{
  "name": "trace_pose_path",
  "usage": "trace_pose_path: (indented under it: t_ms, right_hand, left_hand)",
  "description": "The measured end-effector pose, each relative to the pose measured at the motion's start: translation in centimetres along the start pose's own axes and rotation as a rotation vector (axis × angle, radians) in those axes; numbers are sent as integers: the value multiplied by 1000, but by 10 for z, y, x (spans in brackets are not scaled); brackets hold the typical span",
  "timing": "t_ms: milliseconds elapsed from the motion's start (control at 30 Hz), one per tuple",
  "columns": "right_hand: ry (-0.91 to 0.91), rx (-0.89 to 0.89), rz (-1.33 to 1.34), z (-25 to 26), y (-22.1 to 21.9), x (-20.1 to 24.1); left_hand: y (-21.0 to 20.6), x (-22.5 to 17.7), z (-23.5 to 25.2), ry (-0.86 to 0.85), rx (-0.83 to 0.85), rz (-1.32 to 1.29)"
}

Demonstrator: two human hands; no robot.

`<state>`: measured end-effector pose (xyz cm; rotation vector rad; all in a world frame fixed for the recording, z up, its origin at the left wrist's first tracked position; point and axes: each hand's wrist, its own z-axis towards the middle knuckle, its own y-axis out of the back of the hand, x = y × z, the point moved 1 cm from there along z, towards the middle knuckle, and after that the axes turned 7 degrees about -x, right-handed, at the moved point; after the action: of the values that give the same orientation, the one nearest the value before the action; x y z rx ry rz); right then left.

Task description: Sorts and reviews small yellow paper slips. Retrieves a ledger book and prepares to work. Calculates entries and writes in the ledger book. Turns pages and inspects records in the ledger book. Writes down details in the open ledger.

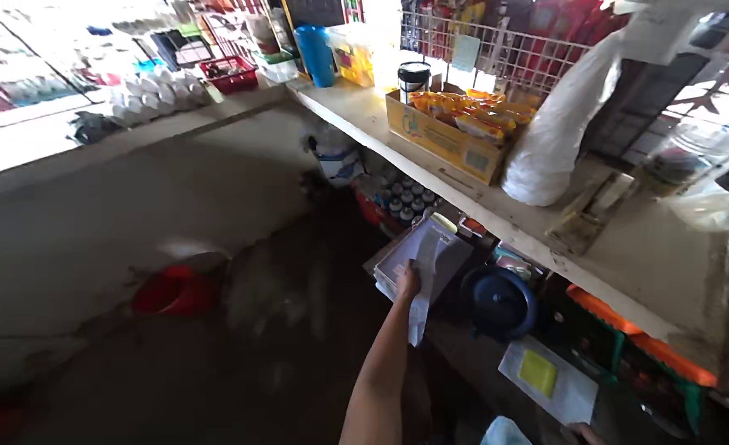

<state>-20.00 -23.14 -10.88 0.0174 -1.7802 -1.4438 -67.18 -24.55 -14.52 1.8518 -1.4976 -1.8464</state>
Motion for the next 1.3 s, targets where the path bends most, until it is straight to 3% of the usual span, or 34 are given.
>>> trace_pose_path:
  t_ms: [200,300,533,700,767,933,1067,1300]
  right_hand:
    - [65,-239,103,-42,-8,-7]
    - [-5,-233,95,-64,-13,-19]
    - [-184,-175,228,-84,-18,-28]
    - [-241,-273,234,-85,-14,-30]
    - [-291,-352,218,-92,-6,-21]
    - [-508,-326,191,-102,-13,-20]
    - [-389,-461,139,-104,-23,-22]
    - [-482,-251,149,-62,-13,3]
  left_hand:
    - [12,-12,-85,-117,71,-322]
    - [4,-18,-130,-198,199,-421]
    - [-77,-64,-196,-268,540,-382]
    - [-127,-117,-188,-349,398,-90]
    - [-132,-136,-180,-399,401,80]
    - [-158,-170,-162,-475,461,285]
    - [-183,-180,-155,-554,498,272]
    - [-173,-179,-141,-628,524,289]
